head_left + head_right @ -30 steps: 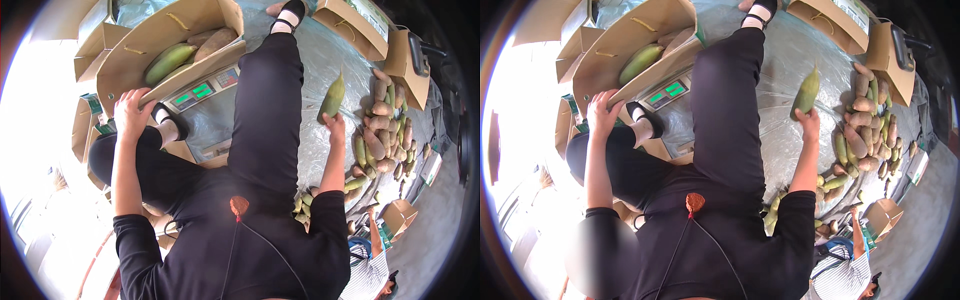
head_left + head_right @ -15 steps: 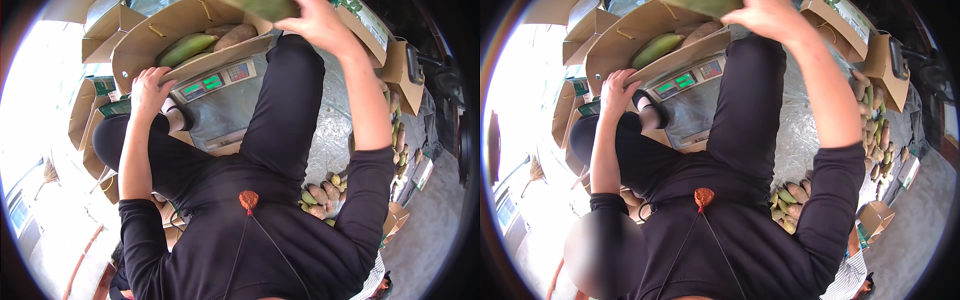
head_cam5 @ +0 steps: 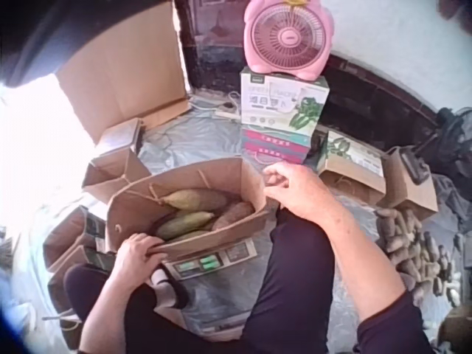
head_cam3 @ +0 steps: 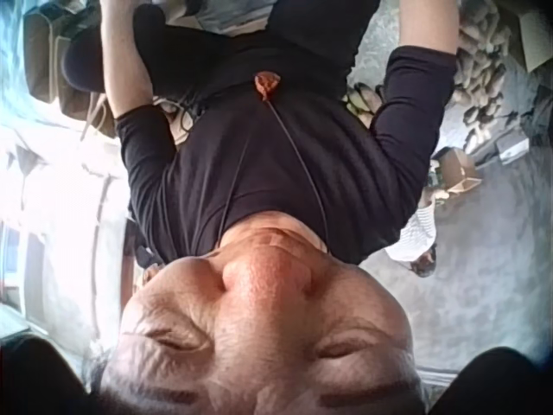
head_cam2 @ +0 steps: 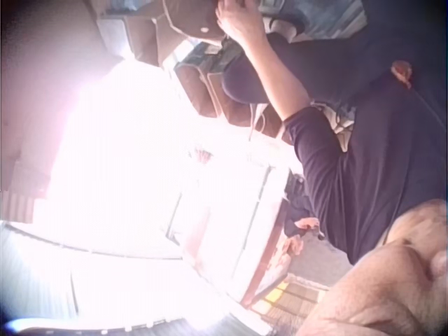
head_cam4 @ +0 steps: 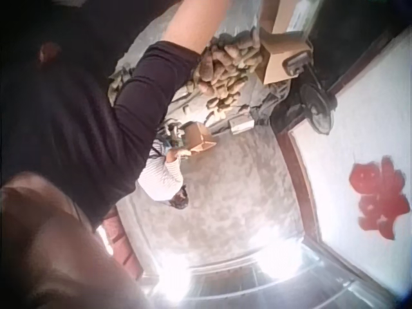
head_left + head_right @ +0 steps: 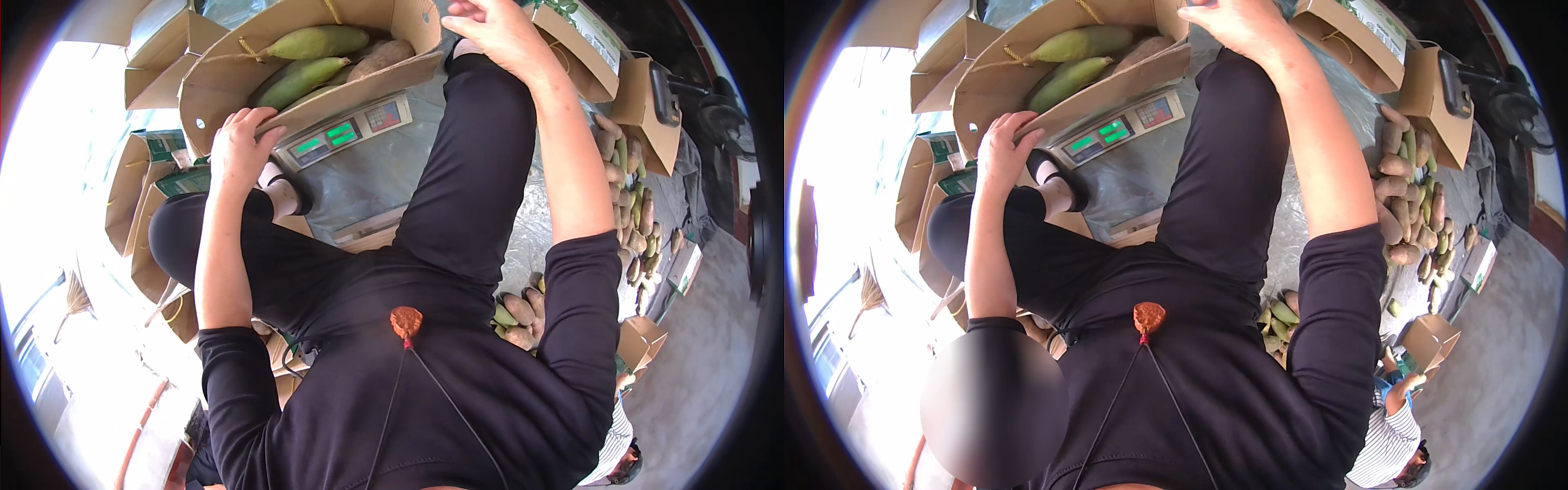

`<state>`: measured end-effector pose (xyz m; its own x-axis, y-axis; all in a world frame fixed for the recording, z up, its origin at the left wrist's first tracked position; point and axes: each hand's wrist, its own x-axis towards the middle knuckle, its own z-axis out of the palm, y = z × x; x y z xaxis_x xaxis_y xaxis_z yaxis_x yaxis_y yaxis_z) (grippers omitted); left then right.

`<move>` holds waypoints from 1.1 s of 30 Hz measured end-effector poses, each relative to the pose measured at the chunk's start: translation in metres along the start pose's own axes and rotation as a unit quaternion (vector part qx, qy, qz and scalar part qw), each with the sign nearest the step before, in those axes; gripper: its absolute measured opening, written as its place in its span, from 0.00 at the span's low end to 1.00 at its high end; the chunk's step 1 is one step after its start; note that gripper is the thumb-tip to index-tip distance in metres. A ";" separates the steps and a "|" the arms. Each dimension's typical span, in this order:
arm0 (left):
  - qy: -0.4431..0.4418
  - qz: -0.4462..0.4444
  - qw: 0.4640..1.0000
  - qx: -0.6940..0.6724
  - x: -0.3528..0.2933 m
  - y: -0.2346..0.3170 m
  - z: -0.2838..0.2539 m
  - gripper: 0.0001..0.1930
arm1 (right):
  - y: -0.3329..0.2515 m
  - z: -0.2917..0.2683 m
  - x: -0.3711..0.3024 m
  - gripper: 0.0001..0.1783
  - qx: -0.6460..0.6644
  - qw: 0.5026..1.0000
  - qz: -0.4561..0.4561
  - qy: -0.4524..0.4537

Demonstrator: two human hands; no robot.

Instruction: Sorting, weighing, and packing root vegetables into cardboard boxes.

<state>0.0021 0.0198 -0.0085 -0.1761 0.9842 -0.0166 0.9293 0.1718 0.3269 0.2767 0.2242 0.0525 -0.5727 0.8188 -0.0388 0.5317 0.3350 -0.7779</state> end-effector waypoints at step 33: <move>0.084 -0.024 0.992 -0.093 -0.010 -0.004 -0.014 0.12 | 0.043 0.028 -0.001 0.17 -0.041 0.999 0.012 0.016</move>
<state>-0.0047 0.0086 0.0038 -0.2844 0.9516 0.1166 0.8453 0.1916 0.4987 0.2822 0.2249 0.0019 -0.5401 0.8409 -0.0353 0.5942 0.3513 -0.7235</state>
